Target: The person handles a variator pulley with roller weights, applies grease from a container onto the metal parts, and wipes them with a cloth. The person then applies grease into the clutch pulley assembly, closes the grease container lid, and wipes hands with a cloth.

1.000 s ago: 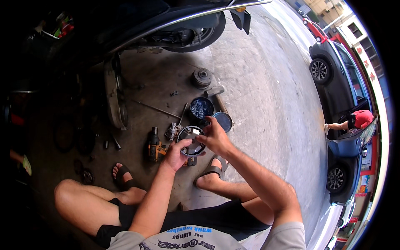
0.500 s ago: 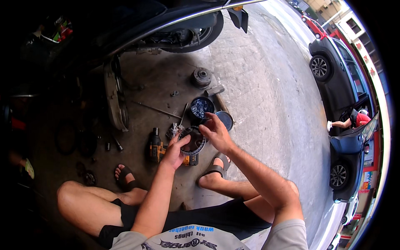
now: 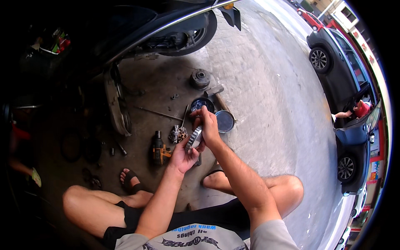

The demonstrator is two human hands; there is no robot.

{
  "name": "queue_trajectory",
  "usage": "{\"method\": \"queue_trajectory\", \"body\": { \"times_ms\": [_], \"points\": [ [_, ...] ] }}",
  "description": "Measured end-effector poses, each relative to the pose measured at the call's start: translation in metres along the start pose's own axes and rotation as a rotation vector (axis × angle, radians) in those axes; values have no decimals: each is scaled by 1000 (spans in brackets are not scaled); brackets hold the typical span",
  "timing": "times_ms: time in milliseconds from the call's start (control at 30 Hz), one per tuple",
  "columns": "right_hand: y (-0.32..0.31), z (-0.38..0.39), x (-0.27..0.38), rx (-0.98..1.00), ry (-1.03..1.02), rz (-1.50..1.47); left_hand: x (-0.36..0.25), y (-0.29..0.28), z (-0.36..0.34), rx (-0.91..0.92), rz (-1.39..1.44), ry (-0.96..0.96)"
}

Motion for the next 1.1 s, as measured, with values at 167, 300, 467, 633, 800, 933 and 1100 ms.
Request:
{"method": "queue_trajectory", "body": {
  "times_ms": [167, 300, 467, 633, 800, 933, 1100],
  "points": [
    [-43, -28, -59, -208, 108, 81, 4, 4, 2, -443, -928, 362],
    [-68, -35, -84, -397, 235, 161, -1, 1, 2, -414, -978, 408],
    [-76, -30, -85, -518, 278, 220, 2, -11, -7, -267, -1560, 641],
    [-75, -31, -73, -325, 190, 149, -7, -19, -8, -328, -1340, 652],
    [-119, -60, -76, -195, 265, 585, -36, -16, -6, -404, -1124, 697],
    [-92, -79, -68, 138, 59, 1505, -67, -10, 13, -520, -1094, 768],
    [-74, -102, -65, 357, 278, 1859, -83, -13, 17, -550, -1041, 802]
  ]
}}
Point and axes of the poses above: each hand's wrist, its own z-axis away from the middle knuckle, its own y-axis out of the palm, x = y × z, the point moved 5 cm from there along -z, towards the middle knuckle, and after that the axes turned 3 degrees about y, right-handed, at the moved point
